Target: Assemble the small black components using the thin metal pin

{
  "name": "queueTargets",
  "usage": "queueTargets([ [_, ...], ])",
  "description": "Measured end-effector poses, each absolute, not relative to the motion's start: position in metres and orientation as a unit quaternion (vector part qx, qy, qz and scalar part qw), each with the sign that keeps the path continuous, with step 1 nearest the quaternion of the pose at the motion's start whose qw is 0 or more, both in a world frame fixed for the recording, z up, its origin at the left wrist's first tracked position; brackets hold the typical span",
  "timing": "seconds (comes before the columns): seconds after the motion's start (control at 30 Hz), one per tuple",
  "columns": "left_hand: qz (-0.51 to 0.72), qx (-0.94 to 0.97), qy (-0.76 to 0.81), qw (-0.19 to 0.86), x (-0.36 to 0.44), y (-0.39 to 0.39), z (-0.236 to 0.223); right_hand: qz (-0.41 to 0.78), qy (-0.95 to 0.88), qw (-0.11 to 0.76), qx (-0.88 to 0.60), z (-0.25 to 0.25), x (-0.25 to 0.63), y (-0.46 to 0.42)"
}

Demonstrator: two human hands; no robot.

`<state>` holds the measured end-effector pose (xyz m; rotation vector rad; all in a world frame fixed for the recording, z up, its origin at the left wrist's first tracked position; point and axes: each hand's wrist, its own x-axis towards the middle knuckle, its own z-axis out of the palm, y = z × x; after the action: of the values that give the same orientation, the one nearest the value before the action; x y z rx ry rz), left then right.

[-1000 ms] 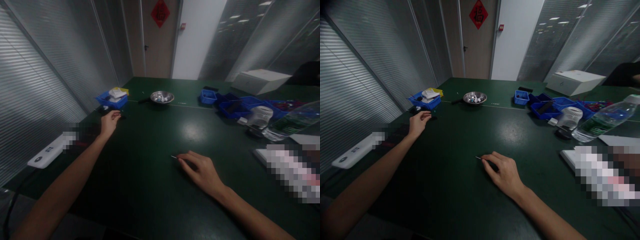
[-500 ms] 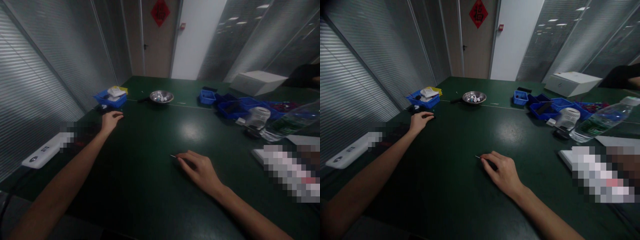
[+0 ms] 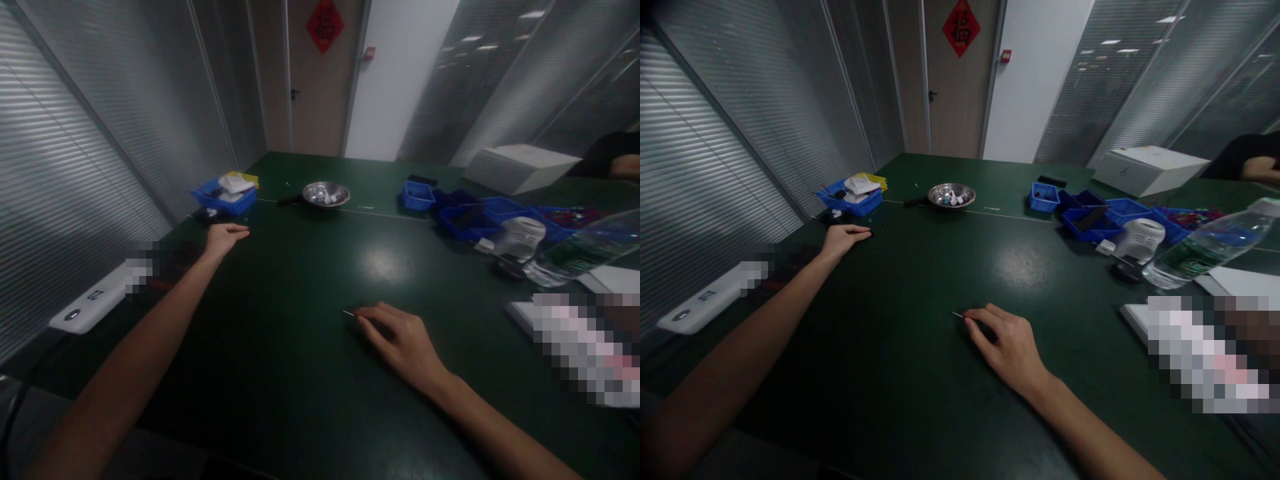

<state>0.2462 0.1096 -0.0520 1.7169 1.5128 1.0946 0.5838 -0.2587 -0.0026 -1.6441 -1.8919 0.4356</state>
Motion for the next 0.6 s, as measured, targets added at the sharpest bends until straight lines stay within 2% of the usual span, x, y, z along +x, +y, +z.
queueTargets([
  [0.6,0.430,0.601,0.617,0.272,0.267,0.120,-0.048,0.121,-0.728,0.278,-0.615,-0.005,0.585,-0.258],
])
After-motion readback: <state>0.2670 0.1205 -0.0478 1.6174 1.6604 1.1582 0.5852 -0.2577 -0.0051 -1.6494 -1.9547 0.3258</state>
